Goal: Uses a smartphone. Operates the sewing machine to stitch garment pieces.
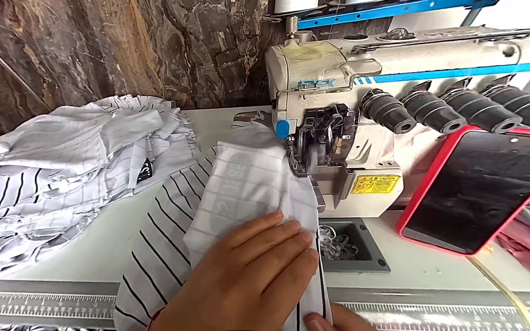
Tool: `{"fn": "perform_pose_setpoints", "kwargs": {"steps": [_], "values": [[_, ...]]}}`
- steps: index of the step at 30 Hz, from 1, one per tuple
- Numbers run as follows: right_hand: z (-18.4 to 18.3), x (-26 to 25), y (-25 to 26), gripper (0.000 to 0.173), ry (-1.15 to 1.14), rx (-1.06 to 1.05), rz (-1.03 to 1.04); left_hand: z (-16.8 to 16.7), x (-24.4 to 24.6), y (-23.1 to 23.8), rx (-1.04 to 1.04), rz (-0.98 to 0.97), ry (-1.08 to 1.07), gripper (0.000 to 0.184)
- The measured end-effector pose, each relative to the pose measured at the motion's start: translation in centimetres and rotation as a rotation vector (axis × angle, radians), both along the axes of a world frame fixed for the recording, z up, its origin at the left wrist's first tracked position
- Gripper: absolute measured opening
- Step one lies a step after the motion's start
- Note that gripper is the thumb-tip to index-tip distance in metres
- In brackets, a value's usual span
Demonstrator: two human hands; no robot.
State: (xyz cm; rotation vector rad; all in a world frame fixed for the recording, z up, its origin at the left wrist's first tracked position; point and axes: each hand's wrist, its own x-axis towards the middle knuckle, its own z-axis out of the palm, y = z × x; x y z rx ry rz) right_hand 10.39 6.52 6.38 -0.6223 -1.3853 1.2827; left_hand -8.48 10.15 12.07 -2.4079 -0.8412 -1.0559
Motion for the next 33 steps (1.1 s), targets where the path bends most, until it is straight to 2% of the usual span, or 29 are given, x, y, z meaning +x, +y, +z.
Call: {"fn": "perform_pose_setpoints", "kwargs": {"steps": [6,22,27,29,33], "values": [[1.8,-0.7,1.9,0.013,-0.027,0.068,-0.105,0.8,1.9,1.7,0.041,0.129,-0.106,0.016],[2.8,-1.0,4.2,0.016,-0.012,0.063,-0.166,0.5,4.6,3.2,0.099,0.319,-0.213,0.017],[2.5,-0.6,4.2,0.013,-0.036,0.053,-0.132,0.7,3.7,1.9,-0.017,0.364,-0.223,0.021],[1.8,-0.2,3.6,0.013,-0.054,0.037,-0.112,0.5,2.2,1.3,-0.049,0.334,-0.25,0.023],[0.7,0.2,2.4,0.015,-0.041,0.037,-0.046,0.4,-1.3,1.9,-0.075,-0.036,-0.195,0.015]]}}
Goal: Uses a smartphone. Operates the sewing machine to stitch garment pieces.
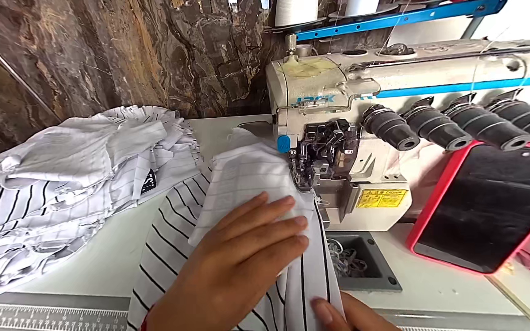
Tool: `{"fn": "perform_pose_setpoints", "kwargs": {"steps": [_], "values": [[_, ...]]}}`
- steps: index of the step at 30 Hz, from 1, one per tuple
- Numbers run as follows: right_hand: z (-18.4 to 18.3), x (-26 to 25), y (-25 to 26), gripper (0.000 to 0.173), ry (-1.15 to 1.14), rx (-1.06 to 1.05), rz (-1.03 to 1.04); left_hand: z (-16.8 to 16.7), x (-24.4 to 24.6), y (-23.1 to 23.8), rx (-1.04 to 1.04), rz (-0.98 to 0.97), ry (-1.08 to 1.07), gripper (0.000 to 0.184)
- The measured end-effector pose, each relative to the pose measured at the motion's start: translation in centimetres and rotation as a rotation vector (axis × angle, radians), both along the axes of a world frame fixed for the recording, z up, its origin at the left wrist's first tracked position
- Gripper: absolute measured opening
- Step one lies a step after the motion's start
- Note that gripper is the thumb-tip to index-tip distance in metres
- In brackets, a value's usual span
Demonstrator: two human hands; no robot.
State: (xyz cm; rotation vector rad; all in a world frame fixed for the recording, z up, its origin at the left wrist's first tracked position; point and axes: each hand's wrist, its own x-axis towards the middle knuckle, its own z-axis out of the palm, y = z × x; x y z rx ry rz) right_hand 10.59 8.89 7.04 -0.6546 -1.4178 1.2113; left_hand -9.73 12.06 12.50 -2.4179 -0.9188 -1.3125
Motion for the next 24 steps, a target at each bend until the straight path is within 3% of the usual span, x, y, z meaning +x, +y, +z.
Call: {"fn": "perform_pose_setpoints", "kwargs": {"steps": [2,5,10,24], "values": [[0.0,0.0,-0.5,0.016,0.013,0.0,0.026,0.5,-0.2,0.2,0.012,-0.117,0.026,0.011],[0.0,0.1,-1.0,0.016,0.011,0.016,0.028,1.4,0.9,-0.8,0.04,-0.133,0.084,0.009],[-0.2,0.1,-1.2,0.016,-0.009,0.038,0.016,1.2,2.8,-2.0,0.068,0.052,0.229,0.015],[1.9,-1.1,1.1,0.016,-0.008,0.065,-0.143,0.9,6.0,0.2,0.114,0.342,0.123,0.021]]}}
